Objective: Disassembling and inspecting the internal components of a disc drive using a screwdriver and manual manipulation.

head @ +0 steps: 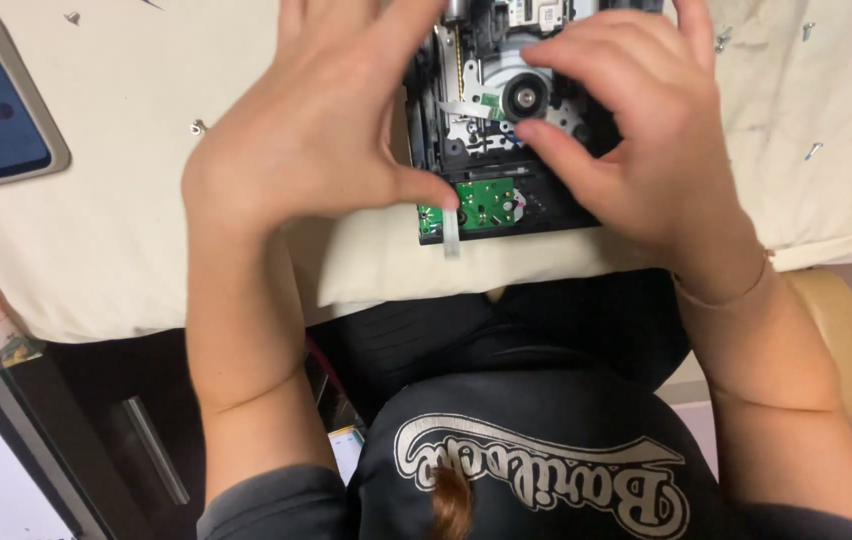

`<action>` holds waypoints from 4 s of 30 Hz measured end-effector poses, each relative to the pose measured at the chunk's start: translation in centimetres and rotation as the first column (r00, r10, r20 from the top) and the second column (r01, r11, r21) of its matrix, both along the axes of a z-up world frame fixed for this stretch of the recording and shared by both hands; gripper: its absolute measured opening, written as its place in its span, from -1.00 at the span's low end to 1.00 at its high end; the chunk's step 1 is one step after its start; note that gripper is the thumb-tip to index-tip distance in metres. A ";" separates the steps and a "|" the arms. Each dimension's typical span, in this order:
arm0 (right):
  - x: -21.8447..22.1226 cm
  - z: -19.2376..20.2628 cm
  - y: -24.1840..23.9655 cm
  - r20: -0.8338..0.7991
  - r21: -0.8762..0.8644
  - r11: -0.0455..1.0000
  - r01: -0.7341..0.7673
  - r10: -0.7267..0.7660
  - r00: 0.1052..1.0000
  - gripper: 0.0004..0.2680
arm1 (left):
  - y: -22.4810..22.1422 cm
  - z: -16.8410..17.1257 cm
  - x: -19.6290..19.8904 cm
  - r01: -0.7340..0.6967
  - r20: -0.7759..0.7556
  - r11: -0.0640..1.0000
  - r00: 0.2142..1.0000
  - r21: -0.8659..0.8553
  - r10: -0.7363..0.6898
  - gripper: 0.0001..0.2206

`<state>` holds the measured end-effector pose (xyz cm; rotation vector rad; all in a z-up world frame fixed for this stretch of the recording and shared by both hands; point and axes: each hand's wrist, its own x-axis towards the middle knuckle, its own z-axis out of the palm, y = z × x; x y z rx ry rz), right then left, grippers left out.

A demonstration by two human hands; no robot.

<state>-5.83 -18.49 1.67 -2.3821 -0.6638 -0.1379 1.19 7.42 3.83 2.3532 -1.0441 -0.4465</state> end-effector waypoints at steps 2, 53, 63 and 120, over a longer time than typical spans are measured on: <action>0.1 -0.9 0.0 -0.023 -0.040 0.999 0.006 -0.007 1.000 -0.79 | -0.5 -0.2 -0.5 -0.002 -0.008 0.999 1.000 0.044 0.002 0.25; 1.7 -0.7 0.3 -0.120 -0.121 0.982 -0.142 0.128 0.985 -0.87 | -1.1 -2.2 -1.0 -0.031 -0.106 0.992 0.993 0.122 0.044 0.39; 0.9 -2.0 0.3 -0.023 -0.025 1.000 -0.005 0.004 1.000 -0.86 | -0.9 -2.4 -1.1 -0.040 -0.069 0.996 0.997 0.086 0.046 0.36; 0.4 -1.9 0.9 0.010 0.164 0.984 0.075 -0.078 0.997 -0.85 | -1.2 -1.2 -1.0 -0.030 -0.131 0.979 0.990 0.204 0.057 0.52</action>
